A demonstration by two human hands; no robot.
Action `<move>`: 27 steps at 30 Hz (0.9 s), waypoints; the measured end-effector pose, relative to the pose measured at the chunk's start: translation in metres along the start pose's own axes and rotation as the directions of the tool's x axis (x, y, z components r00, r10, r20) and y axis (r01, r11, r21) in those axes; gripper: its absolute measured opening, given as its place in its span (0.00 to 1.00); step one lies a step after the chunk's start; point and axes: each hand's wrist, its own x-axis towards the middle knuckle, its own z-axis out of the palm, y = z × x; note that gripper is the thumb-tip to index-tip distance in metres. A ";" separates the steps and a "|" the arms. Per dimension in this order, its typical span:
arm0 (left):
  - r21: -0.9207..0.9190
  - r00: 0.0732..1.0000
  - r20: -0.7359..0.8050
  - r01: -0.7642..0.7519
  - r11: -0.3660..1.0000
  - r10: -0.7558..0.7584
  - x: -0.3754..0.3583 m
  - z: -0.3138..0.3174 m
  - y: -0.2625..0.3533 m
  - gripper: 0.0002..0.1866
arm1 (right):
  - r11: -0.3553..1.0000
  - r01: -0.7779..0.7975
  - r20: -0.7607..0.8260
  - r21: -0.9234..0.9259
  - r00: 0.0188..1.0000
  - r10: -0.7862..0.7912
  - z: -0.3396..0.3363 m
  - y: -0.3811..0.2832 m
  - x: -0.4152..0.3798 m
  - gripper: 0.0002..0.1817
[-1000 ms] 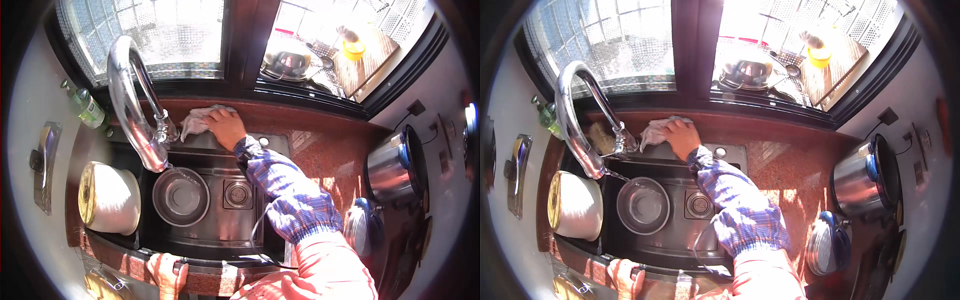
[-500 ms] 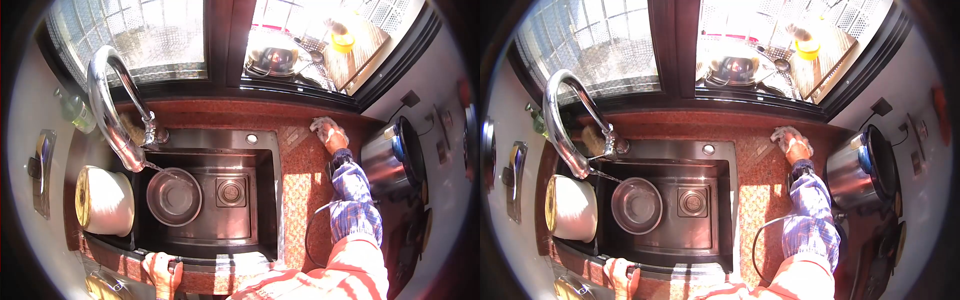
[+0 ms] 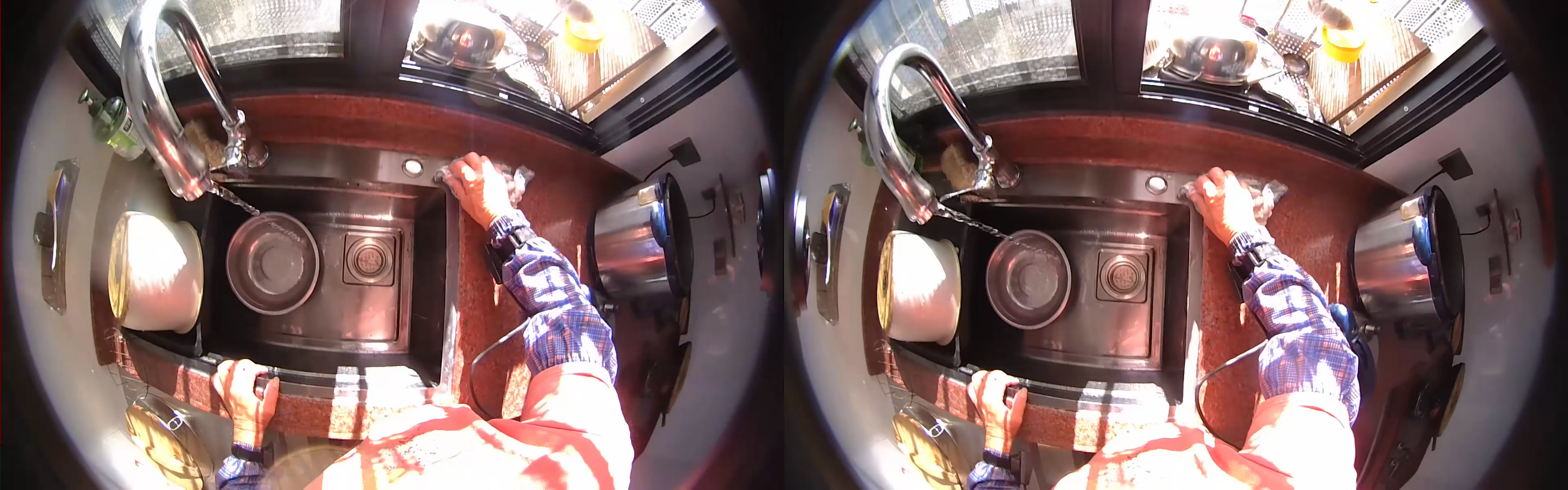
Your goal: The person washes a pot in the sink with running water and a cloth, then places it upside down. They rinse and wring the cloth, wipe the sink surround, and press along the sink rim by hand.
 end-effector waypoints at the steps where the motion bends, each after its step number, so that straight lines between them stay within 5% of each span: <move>1: -0.005 1.000 0.002 0.003 1.000 -0.003 0.003 -0.001 0.002 0.13 | 0.999 0.015 -0.036 0.042 0.999 -0.013 0.002 0.000 -0.002 0.08; 6: 0.022 1.000 0.008 -0.014 1.000 0.014 -0.003 0.002 -0.002 0.13 | 1.000 -0.007 0.083 0.024 0.997 0.005 -0.014 -0.020 -0.030 0.08; 9: 0.024 1.000 0.018 -0.002 1.000 0.001 -0.002 0.002 -0.003 0.13 | 0.985 0.127 0.062 0.118 0.989 -0.135 -0.030 -0.035 -0.068 0.06; 10: 0.029 1.000 0.004 -0.019 0.999 0.019 -0.001 0.002 -0.003 0.13 | 0.988 0.027 0.124 0.154 0.991 -0.046 -0.027 -0.037 -0.069 0.06; 20: 0.024 0.995 -0.068 -0.066 0.998 0.068 -0.006 0.006 -0.010 0.10 | 0.961 -0.011 0.264 0.275 0.962 -0.065 -0.076 -0.106 -0.174 0.06; 23: 0.008 0.995 -0.085 -0.057 0.998 0.058 -0.007 0.005 -0.009 0.09 | 0.955 -0.065 0.481 0.288 0.872 -0.086 -0.097 -0.117 -0.195 0.06; 26: 0.000 0.992 -0.105 -0.063 0.998 0.063 -0.008 0.006 -0.011 0.09 | 0.936 0.043 0.565 0.348 0.787 -0.247 -0.119 -0.123 -0.207 0.06; 27: -0.002 0.991 -0.117 -0.065 0.998 0.065 -0.007 0.006 -0.012 0.09 | 0.944 0.197 0.593 0.264 0.739 -0.320 -0.131 -0.123 -0.199 0.11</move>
